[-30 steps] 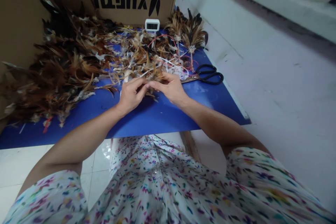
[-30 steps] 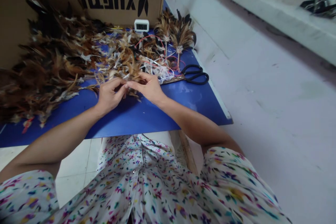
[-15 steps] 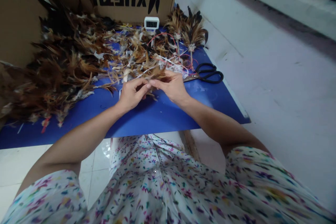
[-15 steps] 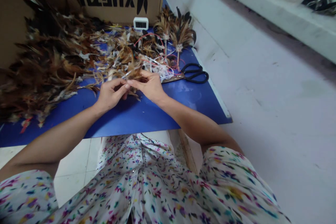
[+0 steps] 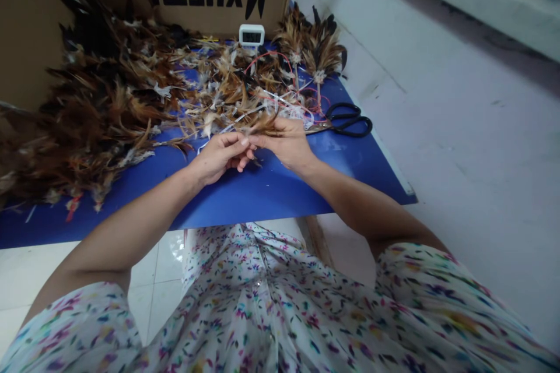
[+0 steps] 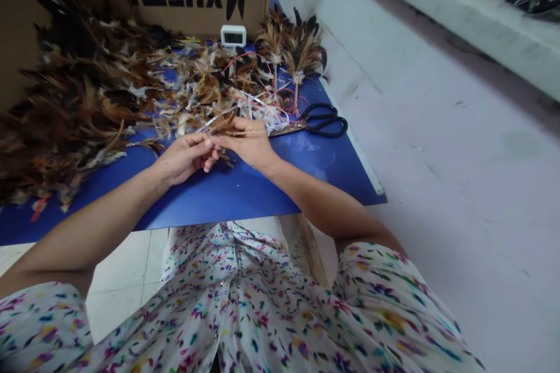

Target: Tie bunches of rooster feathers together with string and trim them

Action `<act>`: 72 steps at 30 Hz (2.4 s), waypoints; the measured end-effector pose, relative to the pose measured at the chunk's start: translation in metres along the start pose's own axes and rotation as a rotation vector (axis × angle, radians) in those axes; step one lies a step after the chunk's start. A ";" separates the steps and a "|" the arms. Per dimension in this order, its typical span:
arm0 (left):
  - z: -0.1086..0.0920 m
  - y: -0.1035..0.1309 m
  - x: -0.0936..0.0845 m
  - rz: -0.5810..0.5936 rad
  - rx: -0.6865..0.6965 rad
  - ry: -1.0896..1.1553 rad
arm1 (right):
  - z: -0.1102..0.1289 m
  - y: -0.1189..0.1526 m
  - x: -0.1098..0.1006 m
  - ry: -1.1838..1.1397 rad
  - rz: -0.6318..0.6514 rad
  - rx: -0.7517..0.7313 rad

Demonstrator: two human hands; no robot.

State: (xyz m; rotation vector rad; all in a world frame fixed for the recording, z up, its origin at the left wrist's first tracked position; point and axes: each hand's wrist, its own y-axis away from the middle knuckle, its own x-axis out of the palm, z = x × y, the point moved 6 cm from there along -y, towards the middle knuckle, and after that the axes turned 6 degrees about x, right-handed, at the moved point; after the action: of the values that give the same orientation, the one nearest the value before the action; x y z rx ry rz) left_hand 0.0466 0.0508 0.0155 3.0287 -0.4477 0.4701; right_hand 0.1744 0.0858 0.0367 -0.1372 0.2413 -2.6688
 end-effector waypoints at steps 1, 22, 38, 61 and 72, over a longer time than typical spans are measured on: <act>0.001 0.000 -0.001 0.002 -0.015 0.011 | 0.000 0.000 0.000 0.003 -0.001 0.005; -0.011 -0.001 -0.002 -0.051 0.091 -0.129 | 0.004 -0.002 -0.005 0.056 -0.050 -0.079; -0.031 -0.008 -0.043 -0.411 0.247 -0.128 | -0.004 -0.005 -0.008 0.758 0.181 -0.039; -0.029 -0.008 -0.046 -0.422 0.244 -0.110 | -0.004 -0.004 -0.008 0.301 0.194 0.125; -0.024 -0.007 -0.043 -0.430 0.252 -0.108 | -0.011 -0.003 -0.010 0.003 0.146 0.364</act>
State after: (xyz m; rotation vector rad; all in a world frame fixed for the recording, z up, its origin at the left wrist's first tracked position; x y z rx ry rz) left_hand 0.0026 0.0717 0.0253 3.2621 0.2840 0.3572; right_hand 0.1802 0.0947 0.0265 0.0001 -0.2268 -2.5182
